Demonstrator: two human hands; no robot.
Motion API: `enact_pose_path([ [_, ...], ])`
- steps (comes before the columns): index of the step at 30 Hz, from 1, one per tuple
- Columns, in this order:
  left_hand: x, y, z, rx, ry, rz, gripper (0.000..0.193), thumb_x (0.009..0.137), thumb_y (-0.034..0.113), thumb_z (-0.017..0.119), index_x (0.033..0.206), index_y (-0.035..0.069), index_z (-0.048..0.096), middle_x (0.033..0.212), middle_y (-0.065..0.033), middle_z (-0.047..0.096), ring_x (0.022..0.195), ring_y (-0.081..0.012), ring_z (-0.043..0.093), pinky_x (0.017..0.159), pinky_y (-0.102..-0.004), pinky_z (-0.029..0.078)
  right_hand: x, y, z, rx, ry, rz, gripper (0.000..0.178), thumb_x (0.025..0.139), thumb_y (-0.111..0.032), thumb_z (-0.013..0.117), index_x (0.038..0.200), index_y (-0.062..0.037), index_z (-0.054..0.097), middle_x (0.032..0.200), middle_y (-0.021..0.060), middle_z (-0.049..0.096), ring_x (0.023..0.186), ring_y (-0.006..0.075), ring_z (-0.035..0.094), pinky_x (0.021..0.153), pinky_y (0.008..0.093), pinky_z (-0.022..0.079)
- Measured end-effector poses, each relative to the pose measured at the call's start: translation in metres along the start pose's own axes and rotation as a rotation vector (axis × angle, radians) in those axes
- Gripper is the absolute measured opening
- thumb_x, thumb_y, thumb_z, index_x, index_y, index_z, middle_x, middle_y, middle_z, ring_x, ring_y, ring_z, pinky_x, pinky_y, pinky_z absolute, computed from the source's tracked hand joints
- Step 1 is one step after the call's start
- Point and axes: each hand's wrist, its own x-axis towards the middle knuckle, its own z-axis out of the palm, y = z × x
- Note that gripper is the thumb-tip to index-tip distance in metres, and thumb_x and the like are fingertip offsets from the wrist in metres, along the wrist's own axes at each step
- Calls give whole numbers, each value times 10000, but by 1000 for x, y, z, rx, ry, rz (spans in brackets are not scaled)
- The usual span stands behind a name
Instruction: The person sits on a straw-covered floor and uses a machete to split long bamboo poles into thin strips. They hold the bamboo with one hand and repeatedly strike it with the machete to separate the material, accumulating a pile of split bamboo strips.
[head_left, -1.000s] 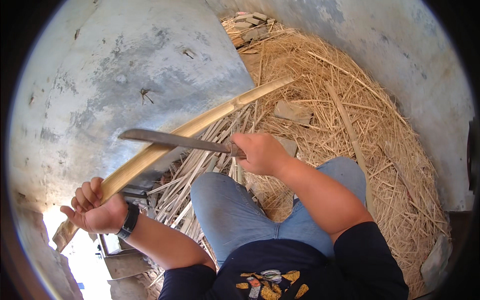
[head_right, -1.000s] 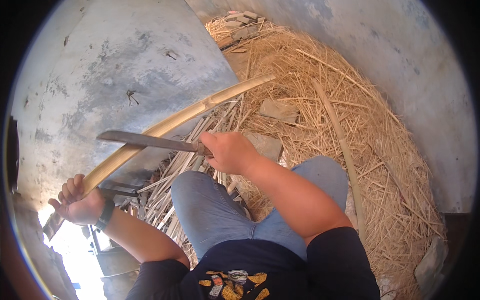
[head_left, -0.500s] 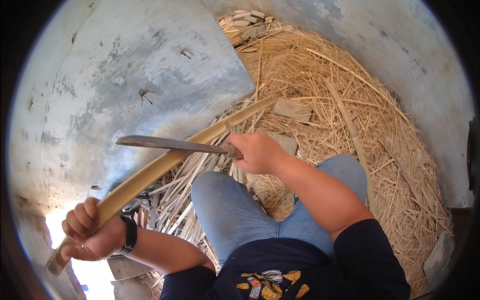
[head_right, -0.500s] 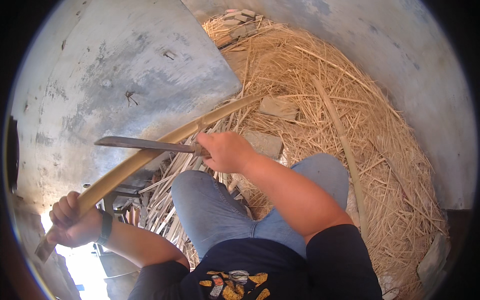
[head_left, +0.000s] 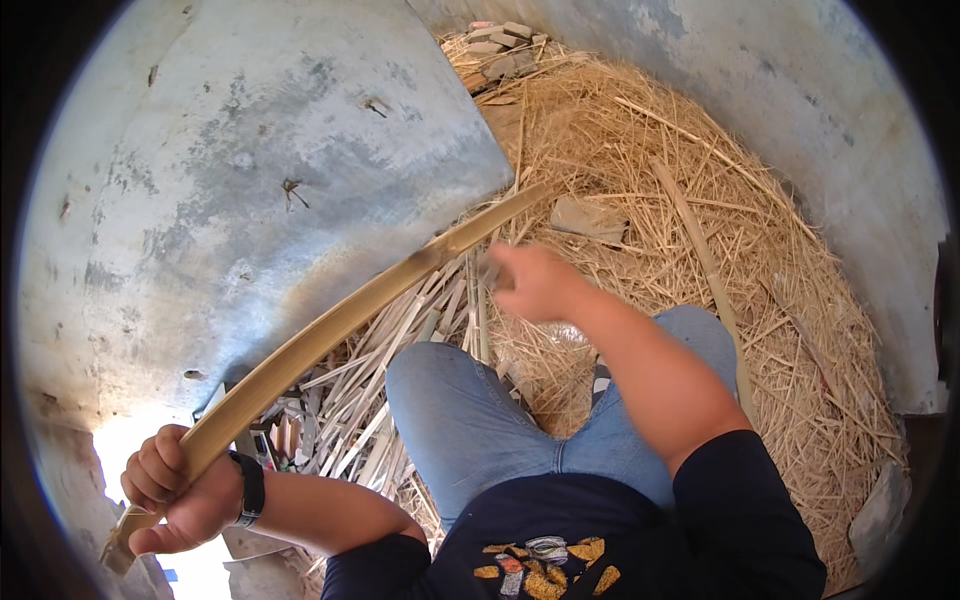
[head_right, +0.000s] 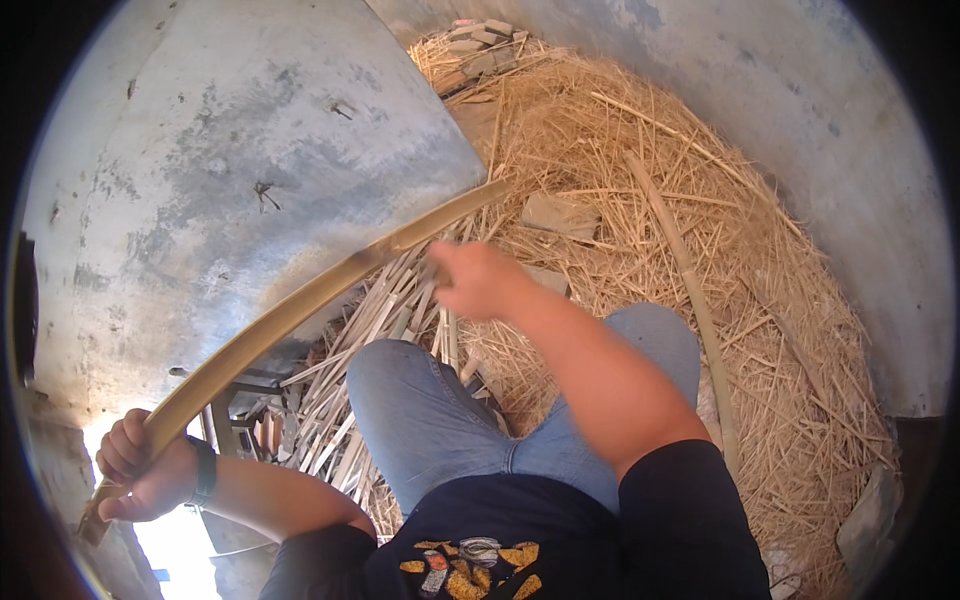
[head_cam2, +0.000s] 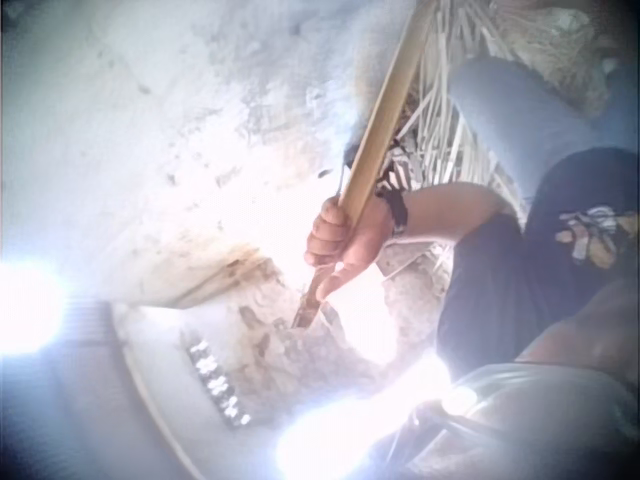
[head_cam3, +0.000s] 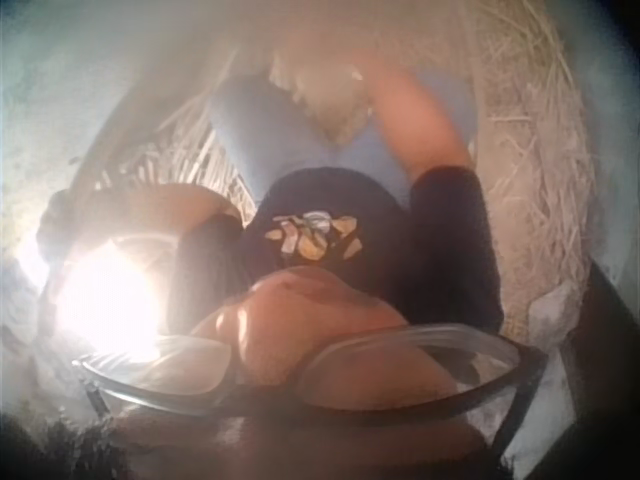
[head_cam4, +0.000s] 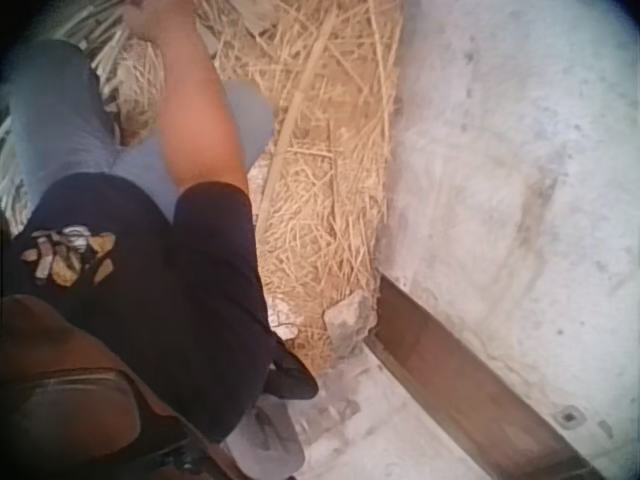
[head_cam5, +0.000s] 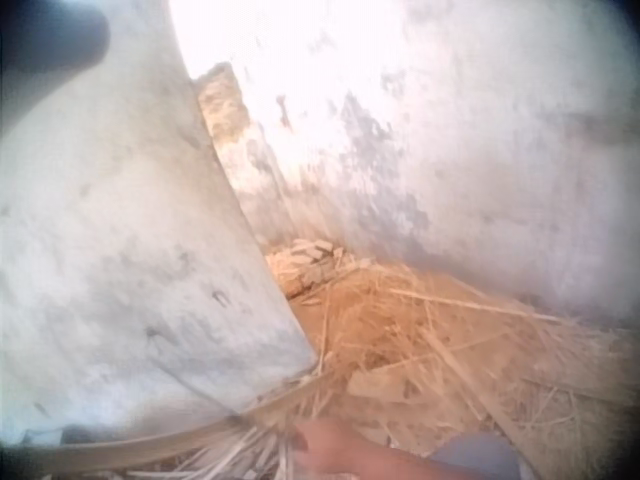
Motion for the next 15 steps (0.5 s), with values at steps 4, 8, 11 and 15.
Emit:
enact_pose_path([
  [4, 0, 10, -1, -13, 45, 34, 454, 714, 393, 766, 618, 172, 381, 555, 73, 327, 490, -79, 285, 545, -250, 245, 13, 37, -10, 110, 280, 369, 423, 759, -160, 628, 1153, -16, 571, 936, 206, 670, 886, 304, 663, 779, 420, 514],
  [8, 0, -1, -4, 6, 94, 58, 454, 739, 394, 749, 613, 174, 373, 556, 68, 327, 492, -82, 279, 547, -252, 235, 10, 31, 22, 138, 293, 125, 424, 757, -171, 626, 1153, -28, 576, 907, 199, 671, 824, 302, 659, 770, 396, 514],
  [11, -4, -24, 3, 94, 103, 46, 488, 804, 447, 717, 621, 180, 351, 554, 67, 311, 497, -79, 278, 543, -256, 226, -1, -11, 32, 22, 64, -49, 435, 758, -172, 633, 1155, -7, 566, 936, 220, 674, 874, 311, 668, 776, 422, 516],
  [15, -1, -31, 1, 100, 118, 33, 489, 830, 470, 699, 637, 182, 354, 557, 65, 305, 499, -78, 281, 531, -255, 221, 6, 9, 13, 71, 73, -79, 440, 752, -175, 638, 1148, 5, 565, 917, 232, 673, 881, 336, 672, 775, 439, 517],
])
